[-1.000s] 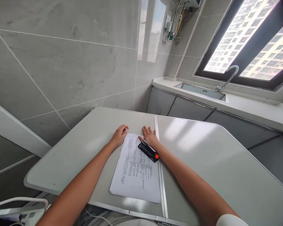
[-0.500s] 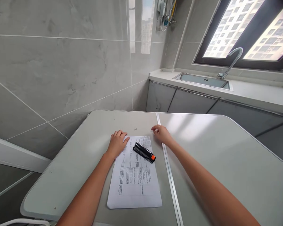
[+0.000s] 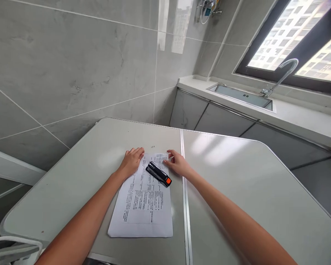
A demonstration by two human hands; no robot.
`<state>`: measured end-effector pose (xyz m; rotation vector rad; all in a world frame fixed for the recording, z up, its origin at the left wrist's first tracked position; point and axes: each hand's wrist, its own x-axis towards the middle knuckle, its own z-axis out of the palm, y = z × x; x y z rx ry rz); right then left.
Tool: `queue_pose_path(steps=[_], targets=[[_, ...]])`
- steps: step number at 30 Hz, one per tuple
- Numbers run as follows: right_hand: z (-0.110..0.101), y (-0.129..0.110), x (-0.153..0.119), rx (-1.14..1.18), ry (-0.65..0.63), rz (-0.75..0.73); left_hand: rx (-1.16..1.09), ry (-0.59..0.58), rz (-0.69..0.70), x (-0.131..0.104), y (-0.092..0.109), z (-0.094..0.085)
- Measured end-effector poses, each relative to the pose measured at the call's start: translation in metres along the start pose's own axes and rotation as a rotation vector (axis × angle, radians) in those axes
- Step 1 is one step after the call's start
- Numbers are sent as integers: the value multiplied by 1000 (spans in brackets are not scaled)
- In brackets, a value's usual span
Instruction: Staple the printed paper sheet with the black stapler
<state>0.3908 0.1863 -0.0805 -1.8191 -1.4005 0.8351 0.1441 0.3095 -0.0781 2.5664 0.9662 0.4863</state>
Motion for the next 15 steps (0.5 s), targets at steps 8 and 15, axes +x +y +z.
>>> queue_pose_path(steps=[8, 15], targets=[[19, -11, -33, -75, -6, -31, -47, 13, -29, 0, -3, 1], [32, -15, -60, -79, 143, -7, 6, 70, -57, 0, 5, 0]])
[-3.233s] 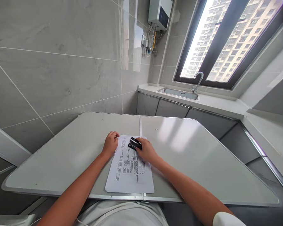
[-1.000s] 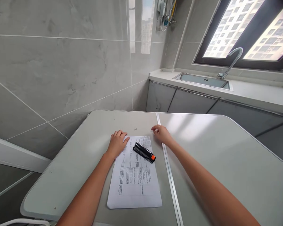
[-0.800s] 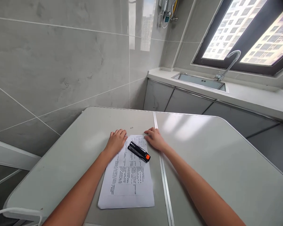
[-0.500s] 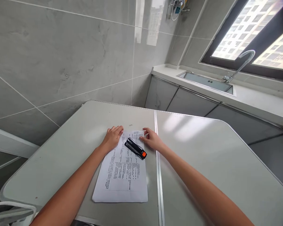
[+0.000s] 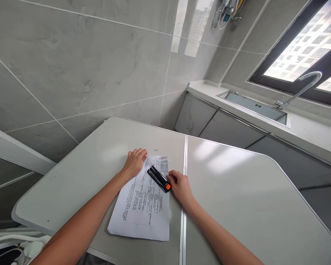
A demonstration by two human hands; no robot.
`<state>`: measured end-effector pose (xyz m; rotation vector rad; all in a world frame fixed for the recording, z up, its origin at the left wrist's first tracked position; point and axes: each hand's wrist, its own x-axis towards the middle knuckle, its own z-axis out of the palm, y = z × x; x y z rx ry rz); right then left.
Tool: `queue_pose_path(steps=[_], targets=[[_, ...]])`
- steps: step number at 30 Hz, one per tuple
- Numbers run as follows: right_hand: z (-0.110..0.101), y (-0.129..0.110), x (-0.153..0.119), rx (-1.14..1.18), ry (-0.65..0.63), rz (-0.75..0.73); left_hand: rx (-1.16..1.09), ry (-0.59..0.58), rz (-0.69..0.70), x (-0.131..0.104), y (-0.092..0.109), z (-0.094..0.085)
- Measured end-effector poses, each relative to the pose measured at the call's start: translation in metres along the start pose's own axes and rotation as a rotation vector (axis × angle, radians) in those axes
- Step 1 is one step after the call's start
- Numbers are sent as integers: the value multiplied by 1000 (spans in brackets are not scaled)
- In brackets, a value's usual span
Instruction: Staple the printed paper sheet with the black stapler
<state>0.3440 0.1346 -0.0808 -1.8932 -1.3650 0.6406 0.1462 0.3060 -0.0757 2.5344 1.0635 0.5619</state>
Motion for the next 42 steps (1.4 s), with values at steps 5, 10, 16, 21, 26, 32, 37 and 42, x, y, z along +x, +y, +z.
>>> queue_pose_path(steps=[5, 10, 16, 21, 26, 32, 37, 42], targets=[[9, -6, -14, 54, 81, 71, -56, -5, -33, -5, 4, 1], [12, -5, -33, 59, 144, 150, 62, 33, -55, -13, 17, 12], [8, -6, -60, -28, 267, 274, 212, 24, -45, -23, 36, 26], [-7, 1, -74, -151, 316, 301, 144, 27, 34, -27, 49, 31], [-26, 18, -75, -292, 362, 278, 12, 22, 81, -29, 59, 37], [-56, 50, -64, -378, 276, 220, -38, -8, 158, -29, 68, 36], [-77, 60, -58, -348, 116, 160, -166, -173, 362, -33, 84, 39], [-85, 64, -52, -321, 63, 98, -73, -175, 389, -24, 102, 49]])
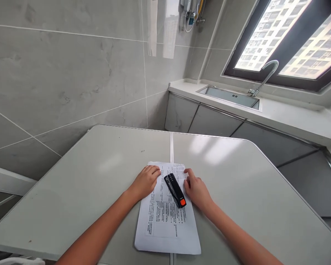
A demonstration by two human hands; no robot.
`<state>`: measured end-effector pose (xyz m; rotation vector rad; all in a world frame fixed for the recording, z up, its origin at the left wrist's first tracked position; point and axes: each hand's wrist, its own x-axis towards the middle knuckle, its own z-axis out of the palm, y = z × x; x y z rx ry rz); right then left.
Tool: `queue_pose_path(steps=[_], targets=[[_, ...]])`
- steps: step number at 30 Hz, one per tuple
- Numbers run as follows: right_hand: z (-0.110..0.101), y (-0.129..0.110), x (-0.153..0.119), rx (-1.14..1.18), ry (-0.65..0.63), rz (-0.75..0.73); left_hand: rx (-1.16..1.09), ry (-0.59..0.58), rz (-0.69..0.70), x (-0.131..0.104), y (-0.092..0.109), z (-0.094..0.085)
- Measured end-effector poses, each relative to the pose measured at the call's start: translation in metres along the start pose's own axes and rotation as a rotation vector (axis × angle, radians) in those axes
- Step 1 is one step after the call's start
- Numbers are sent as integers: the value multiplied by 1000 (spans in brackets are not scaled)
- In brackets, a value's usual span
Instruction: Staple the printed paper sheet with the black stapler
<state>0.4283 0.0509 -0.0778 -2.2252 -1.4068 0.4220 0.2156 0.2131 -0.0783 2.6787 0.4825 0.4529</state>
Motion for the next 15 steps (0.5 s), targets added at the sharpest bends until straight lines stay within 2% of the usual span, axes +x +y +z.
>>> queue_pose_path(steps=[3, 8, 10, 12, 15], targets=[[5, 7, 3, 0, 6, -9, -31, 1, -1, 12, 1, 4], [4, 8, -5, 140, 151, -141, 24, 15, 24, 15, -5, 13], [0, 2, -13, 217, 106, -277, 25, 12, 36, 13, -7, 14], [-3, -7, -21, 247, 0, -391, 17, -1, 66, 12, -7, 13], [-4, -19, -27, 208, -51, -372, -11, -45, 143, 12, -7, 10]])
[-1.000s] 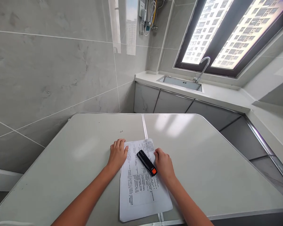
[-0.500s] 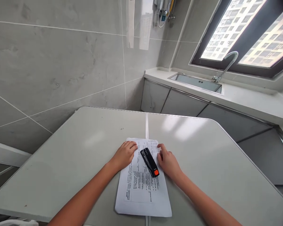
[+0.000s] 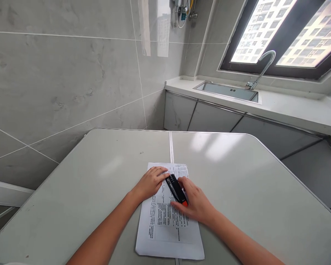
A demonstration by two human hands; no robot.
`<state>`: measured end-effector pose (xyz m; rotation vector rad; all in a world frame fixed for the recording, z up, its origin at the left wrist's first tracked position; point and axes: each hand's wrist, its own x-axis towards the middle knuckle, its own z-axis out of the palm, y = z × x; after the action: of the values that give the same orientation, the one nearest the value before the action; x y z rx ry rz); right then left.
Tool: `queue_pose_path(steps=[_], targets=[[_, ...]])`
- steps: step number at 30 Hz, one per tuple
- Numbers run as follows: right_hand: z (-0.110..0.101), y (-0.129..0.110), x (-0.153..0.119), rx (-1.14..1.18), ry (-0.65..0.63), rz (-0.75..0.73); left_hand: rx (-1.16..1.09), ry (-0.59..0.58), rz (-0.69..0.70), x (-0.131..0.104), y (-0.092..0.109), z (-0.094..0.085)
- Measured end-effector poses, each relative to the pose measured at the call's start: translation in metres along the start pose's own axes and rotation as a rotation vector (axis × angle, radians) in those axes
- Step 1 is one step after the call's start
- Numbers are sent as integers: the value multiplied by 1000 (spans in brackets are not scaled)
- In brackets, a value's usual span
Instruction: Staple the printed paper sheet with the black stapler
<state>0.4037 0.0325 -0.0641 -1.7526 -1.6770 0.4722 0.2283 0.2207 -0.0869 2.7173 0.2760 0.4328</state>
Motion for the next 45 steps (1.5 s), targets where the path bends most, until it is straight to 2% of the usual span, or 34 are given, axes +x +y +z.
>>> queue_pose_path(steps=[3, 8, 13, 19, 28, 37, 45], targets=[[0, -4, 1, -78, 10, 15, -46, -11, 41, 0, 1, -4], [-9, 1, 2, -117, 75, -175, -135, -2, 23, -2, 5, -10], [1, 7, 4, -147, 89, -292, -120, -24, 0, -5, 11, -18], [13, 11, 7, -75, 76, -278, -172, -96, 50, -5, 11, -25], [7, 18, 4, -5, 155, -333, -235, -124, 17, -4, 3, -23], [16, 11, 1, 24, 198, -339, -226, -167, 11, -4, 2, -19], [20, 3, -5, -5, 201, -302, -184, -180, 53, -11, 0, -28]])
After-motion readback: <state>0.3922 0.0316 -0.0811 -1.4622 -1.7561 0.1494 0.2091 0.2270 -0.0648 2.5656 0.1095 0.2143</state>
